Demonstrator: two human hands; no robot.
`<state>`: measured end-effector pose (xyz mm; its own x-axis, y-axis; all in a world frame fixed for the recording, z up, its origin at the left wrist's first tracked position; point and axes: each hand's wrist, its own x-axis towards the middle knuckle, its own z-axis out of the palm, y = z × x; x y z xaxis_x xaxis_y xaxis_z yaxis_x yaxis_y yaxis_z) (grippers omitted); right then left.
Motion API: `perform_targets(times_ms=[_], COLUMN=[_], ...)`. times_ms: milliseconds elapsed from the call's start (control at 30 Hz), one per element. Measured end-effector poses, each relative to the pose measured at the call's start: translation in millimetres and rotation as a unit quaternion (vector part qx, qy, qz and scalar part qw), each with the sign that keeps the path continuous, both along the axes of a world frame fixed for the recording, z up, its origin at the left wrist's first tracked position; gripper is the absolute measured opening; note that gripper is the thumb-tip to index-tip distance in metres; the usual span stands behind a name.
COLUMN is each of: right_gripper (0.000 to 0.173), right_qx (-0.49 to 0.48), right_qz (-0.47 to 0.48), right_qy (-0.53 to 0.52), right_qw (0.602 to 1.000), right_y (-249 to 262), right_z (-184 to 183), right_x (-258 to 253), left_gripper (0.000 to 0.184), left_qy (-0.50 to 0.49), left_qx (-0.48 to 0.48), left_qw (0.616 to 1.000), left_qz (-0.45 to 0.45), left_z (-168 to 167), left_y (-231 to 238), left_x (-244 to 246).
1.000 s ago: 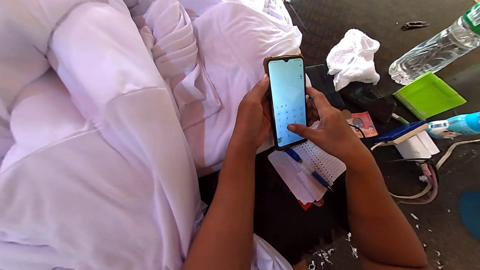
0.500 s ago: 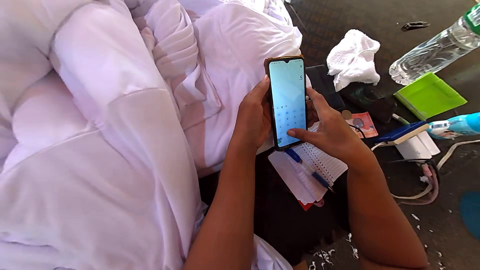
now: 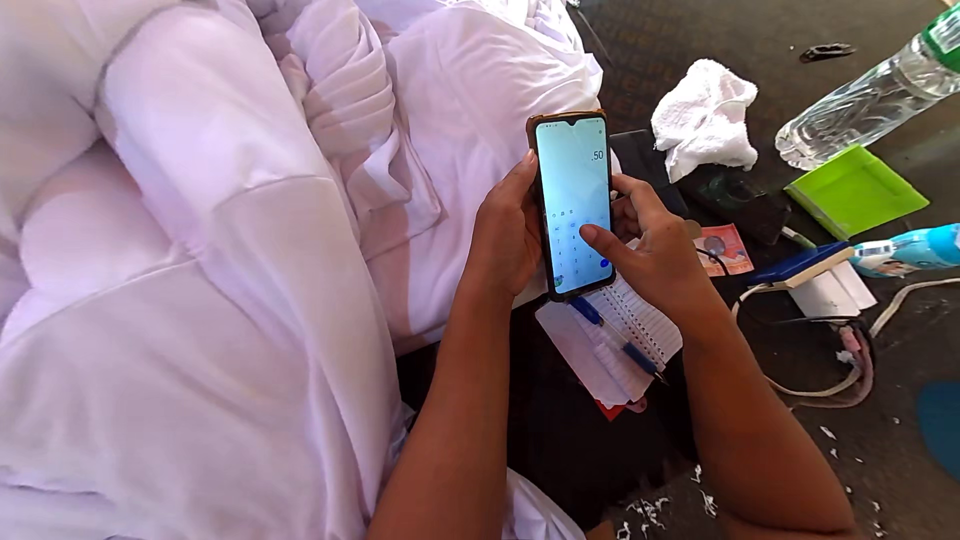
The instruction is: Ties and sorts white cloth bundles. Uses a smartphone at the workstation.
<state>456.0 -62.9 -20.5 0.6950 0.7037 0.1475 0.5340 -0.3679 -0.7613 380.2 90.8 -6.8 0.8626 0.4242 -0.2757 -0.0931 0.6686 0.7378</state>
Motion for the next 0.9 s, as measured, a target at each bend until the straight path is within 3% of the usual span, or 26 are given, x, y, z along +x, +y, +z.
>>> perform_targets(times_ms=[233,267,300,333,367,400,433,467,500,700,900], right_gripper=[0.072,0.075,0.077,0.078,0.078,0.077,0.076,0.075,0.075,0.073,0.101], right_qx=[-0.011,-0.014,-0.018,-0.023,-0.029,-0.034,-0.036,-0.036,-0.033,-0.002,-0.018], right_qz=[-0.065,-0.074,-0.082,-0.088,-0.095,-0.101,-0.104,-0.105,-0.103,-0.077,-0.072], right_qy=[-0.017,-0.016,-0.020,-0.028,-0.040,-0.049,-0.050,-0.047,-0.043,-0.019,0.018], right_qw=[0.998,0.997,0.996,0.995,0.994,0.993,0.993,0.993,0.993,0.997,0.997], right_y=[9.8,11.2,12.5,13.7,14.9,16.0,16.7,17.0,16.8,13.6,18.7], right_z=[-5.6,-6.8,-8.1,-9.0,-9.5,-9.1,-8.1,-7.4,-7.3,-8.6,-11.3], right_x=[-9.9,-11.0,-11.8,-12.7,-14.1,-15.7,-16.9,-17.2,-16.4,-8.7,-11.2], left_gripper=[0.042,0.044,0.050,0.053,0.053,0.049,0.043,0.041,0.041,0.042,0.044], left_qy=[-0.004,-0.097,-0.273,-0.354,-0.354,-0.274,-0.095,0.002,0.030,0.014,0.014], left_qx=[-0.019,-0.033,-0.023,-0.012,-0.013,-0.027,-0.038,-0.025,-0.011,0.022,0.055], left_qw=[1.000,0.995,0.958,0.927,0.927,0.957,0.995,1.000,0.999,1.000,0.998], left_qz=[0.003,-0.022,-0.088,-0.121,-0.122,-0.089,-0.023,0.003,0.008,-0.005,-0.027], left_z=[-7.3,-35.6,-86.3,-113.2,-113.2,-86.4,-35.1,-5.8,4.5,0.2,-1.3], left_y=[1.4,7.8,21.4,28.7,28.6,21.5,8.0,1.2,-1.2,-1.1,-0.6], left_x=[3.9,7.1,18.1,29.2,29.1,18.2,7.2,4.3,2.7,-1.6,-5.0])
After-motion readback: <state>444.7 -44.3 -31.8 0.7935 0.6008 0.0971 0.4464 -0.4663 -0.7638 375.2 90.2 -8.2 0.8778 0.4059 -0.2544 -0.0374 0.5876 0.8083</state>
